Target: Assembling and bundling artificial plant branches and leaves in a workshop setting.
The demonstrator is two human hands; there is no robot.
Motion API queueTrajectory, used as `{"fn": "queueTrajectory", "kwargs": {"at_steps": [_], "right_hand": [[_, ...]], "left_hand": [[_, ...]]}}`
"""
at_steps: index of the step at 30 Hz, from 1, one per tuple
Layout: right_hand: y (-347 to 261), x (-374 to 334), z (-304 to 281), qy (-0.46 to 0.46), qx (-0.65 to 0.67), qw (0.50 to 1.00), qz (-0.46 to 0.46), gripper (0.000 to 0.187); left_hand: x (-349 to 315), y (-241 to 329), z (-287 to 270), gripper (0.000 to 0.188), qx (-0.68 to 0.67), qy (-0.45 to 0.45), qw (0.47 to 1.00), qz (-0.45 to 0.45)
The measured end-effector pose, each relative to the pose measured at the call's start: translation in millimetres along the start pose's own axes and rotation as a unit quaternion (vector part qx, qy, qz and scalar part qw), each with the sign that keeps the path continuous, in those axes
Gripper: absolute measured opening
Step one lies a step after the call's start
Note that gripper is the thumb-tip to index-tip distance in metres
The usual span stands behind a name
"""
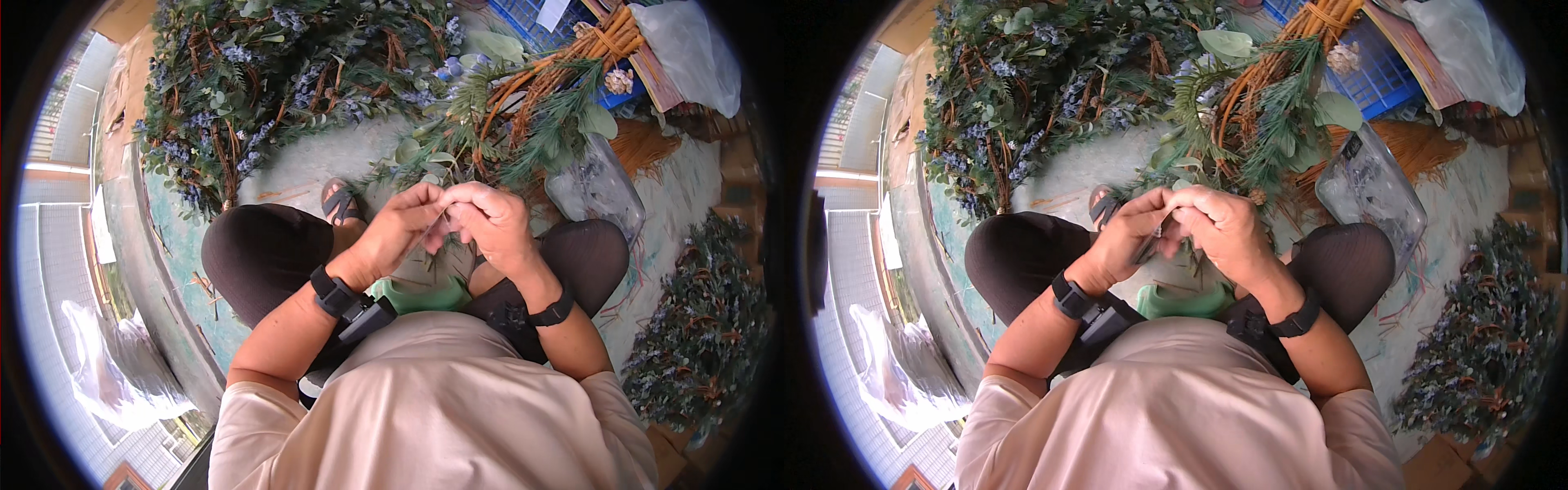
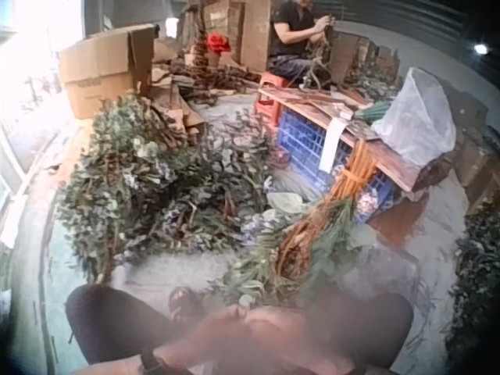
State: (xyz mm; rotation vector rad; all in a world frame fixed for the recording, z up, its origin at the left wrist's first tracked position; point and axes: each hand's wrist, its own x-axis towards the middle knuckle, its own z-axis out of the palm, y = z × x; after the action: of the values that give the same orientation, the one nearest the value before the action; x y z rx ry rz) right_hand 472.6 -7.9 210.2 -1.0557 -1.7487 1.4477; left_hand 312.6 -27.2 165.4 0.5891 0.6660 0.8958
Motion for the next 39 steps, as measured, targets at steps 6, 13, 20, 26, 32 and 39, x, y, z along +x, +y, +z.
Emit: {"fn": "queueTrajectory", "kwargs": {"at_steps": [6, 13, 20, 26, 32, 39], "right_hand": [[5.0, -5.2, -7.4, 0.028, -0.092, 0.994, 0.052, 0.008], [10.5, -10.1, 1.6, 0.055, -0.067, 0.993, 0.078, 0.009], [3.5, -9.2, -8.3, -0.030, 0.181, 0.981, 0.065, 0.016], [-11.6, -15.3, -0.7, 0.017, -0.096, 0.993, -0.066, 0.006], [12.0, -10.4, 10.4, 0.091, -0.125, 0.969, -0.194, 0.004], [35.5, -25.1, 20.4, 0.169, -0.018, 0.985, 0.014, 0.014]], "left_hand": [[-7.3, 9.3, 11.2, 0.024, 0.274, 0.049, 0.949, 0.144], [-0.9, -3.2, 5.6, 0.007, 0.464, 0.131, 0.837, 0.260], [3.4, 6.5, 4.3, 0.013, 0.193, 0.157, 0.957, 0.149], [-4.0, -1.9, 9.7, 0.011, 0.292, 0.112, 0.939, 0.143], [-8.1, -10.9, 14.1, 0.009, 0.364, 0.013, 0.921, 0.136], [-7.7, -10.5, 21.5, 0.009, 0.571, 0.068, 0.776, 0.260]]}}
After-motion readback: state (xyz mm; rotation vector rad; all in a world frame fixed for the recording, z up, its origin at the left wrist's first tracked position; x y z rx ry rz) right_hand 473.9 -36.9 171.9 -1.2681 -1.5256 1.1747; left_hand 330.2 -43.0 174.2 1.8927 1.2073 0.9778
